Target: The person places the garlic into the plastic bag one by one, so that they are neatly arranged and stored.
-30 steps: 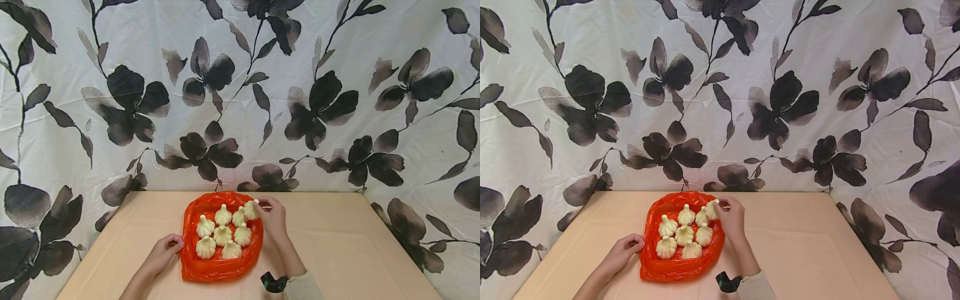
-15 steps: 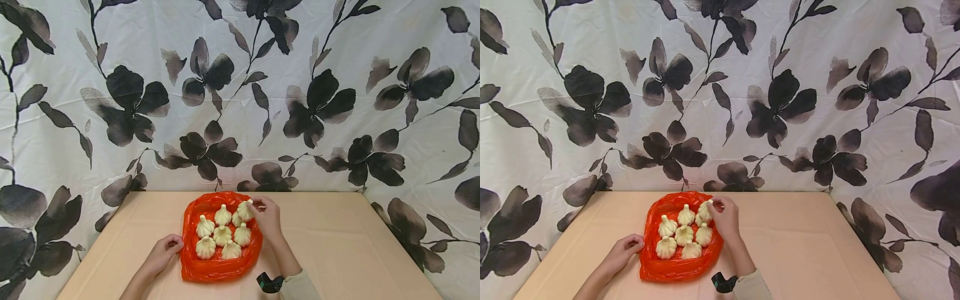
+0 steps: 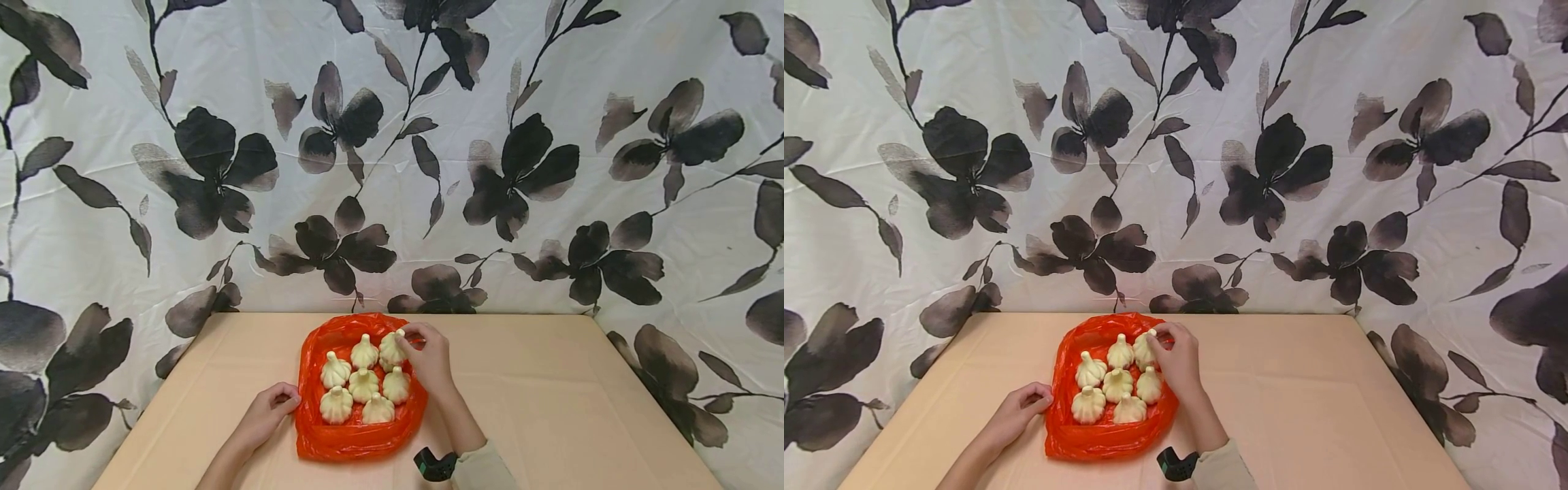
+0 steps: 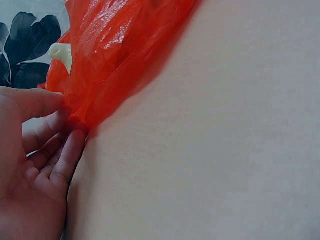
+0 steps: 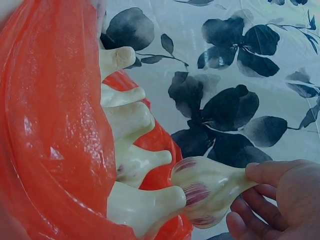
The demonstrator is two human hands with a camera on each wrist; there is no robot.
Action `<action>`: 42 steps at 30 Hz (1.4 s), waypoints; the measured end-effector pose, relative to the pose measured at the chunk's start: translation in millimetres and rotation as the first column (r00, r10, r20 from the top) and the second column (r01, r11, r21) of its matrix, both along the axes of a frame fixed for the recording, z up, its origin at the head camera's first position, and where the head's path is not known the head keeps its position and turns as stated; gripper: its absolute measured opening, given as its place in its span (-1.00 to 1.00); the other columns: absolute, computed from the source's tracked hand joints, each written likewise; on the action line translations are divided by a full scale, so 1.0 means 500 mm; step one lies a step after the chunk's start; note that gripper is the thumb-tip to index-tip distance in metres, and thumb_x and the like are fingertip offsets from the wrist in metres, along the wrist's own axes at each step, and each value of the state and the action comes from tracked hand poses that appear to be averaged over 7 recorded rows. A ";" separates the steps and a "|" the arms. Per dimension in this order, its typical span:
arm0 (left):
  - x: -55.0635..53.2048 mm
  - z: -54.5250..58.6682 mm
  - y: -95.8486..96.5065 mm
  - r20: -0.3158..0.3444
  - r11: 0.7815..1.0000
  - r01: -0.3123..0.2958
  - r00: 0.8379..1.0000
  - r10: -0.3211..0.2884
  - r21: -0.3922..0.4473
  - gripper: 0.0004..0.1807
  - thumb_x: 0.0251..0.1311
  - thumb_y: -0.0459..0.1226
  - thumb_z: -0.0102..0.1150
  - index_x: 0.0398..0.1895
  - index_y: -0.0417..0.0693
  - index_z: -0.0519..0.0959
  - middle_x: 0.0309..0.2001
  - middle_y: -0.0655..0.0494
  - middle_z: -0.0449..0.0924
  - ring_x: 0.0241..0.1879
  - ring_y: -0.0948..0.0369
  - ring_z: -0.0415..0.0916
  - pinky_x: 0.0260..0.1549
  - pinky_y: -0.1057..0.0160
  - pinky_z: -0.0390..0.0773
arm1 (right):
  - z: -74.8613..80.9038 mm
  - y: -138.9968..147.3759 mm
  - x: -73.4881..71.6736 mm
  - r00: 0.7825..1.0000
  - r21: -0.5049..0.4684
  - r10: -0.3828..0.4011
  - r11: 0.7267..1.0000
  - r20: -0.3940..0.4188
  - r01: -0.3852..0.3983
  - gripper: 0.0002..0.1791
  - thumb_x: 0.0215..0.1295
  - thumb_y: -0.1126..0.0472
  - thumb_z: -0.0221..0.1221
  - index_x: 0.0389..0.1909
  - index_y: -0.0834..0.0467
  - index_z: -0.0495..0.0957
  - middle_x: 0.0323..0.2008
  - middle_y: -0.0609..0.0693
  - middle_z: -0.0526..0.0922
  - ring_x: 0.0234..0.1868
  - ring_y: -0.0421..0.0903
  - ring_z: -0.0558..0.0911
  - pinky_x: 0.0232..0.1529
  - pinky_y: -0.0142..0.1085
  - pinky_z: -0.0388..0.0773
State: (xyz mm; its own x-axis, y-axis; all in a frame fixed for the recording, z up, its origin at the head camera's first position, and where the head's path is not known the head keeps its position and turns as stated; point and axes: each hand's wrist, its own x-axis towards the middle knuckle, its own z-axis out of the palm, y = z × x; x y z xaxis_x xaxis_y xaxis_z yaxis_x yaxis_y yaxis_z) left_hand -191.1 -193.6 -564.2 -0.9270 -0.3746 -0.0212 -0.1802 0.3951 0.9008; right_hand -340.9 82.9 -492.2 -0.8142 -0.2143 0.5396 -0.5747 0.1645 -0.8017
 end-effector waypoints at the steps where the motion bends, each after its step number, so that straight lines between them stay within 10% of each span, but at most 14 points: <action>1: 0.000 0.000 0.000 0.000 1.000 0.000 1.000 0.000 0.000 -0.92 0.27 -0.35 0.14 -0.23 -0.18 0.56 -0.26 0.06 0.55 -0.22 0.30 0.47 -0.22 0.43 0.50 | -0.001 -0.001 0.000 1.000 0.002 0.003 1.000 -0.007 -0.003 -0.85 0.10 0.26 0.38 -0.29 0.15 0.67 -0.31 0.02 0.68 -0.31 -0.10 0.66 -0.25 -0.37 0.64; 42: 0.002 -0.001 -0.004 -0.024 1.000 0.023 0.999 -0.023 0.010 -0.91 0.25 -0.33 0.16 -0.25 -0.18 0.55 -0.26 0.05 0.55 -0.23 0.31 0.48 -0.20 0.43 0.49 | -0.030 -0.027 0.018 0.992 0.166 0.067 0.982 0.106 -0.084 -0.81 0.16 0.18 0.35 -0.20 0.09 0.65 -0.28 -0.01 0.66 -0.25 -0.11 0.59 -0.25 -0.43 0.58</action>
